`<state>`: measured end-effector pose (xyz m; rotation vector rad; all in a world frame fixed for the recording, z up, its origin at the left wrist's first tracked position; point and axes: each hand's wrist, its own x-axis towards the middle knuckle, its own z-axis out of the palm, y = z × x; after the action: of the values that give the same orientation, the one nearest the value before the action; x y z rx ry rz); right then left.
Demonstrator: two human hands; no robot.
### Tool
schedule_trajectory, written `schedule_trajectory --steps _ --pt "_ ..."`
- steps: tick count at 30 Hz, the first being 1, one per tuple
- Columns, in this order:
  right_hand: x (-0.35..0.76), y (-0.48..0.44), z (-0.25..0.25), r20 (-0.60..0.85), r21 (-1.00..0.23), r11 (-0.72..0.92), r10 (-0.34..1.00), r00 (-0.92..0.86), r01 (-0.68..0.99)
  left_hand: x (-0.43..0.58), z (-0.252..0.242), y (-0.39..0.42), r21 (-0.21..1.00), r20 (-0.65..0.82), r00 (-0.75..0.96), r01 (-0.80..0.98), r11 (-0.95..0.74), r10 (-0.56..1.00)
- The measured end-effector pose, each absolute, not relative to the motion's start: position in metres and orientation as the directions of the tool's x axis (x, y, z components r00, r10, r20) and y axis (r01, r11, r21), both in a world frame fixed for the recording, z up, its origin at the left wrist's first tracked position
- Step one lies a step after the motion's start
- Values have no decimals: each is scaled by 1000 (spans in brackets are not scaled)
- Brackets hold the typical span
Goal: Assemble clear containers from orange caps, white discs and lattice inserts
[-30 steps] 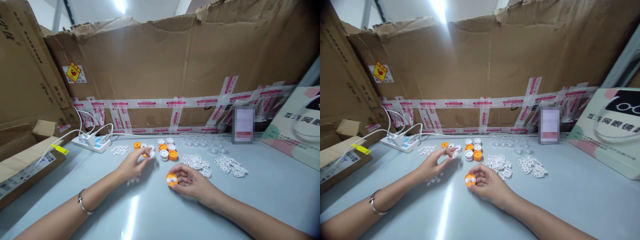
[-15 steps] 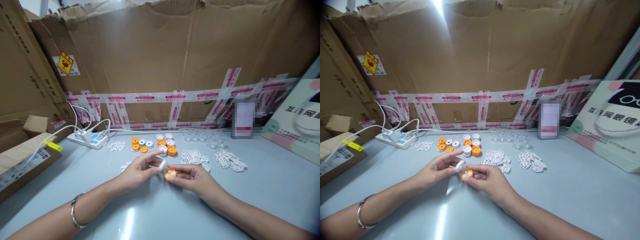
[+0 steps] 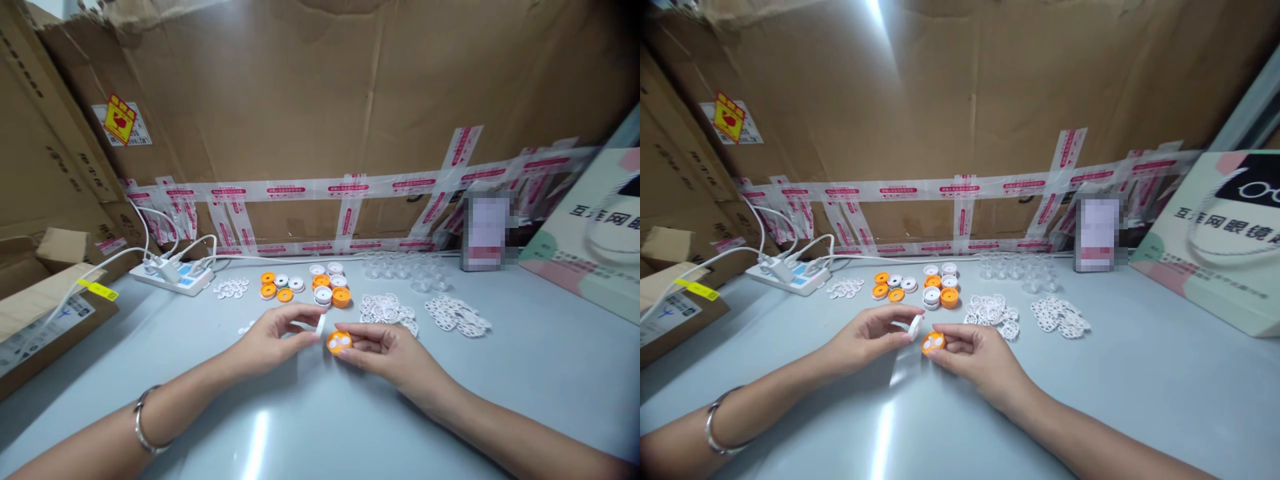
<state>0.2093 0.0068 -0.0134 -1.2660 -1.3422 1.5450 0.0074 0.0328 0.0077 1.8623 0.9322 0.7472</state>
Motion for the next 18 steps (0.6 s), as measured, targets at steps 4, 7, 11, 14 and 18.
schedule_trajectory --steps 4,7,11,14,18 --pt "209 7 -13 -233 -971 -215 945 -230 100 -9 6 50 524 319 477 632 -572 819" --pt "209 8 -14 -218 -975 -198 945 -243 104 -23 1 71 330 383 401 782 -529 832" --pt "208 8 -16 -224 -973 -203 945 -239 112 -32 -3 91 280 368 404 811 -514 838" --pt "208 9 -17 -233 -970 -209 943 -239 120 -30 -6 95 254 368 434 804 -538 822" --pt "208 9 -18 -232 -971 -209 939 -256 113 -22 -5 91 245 422 441 785 -568 792"
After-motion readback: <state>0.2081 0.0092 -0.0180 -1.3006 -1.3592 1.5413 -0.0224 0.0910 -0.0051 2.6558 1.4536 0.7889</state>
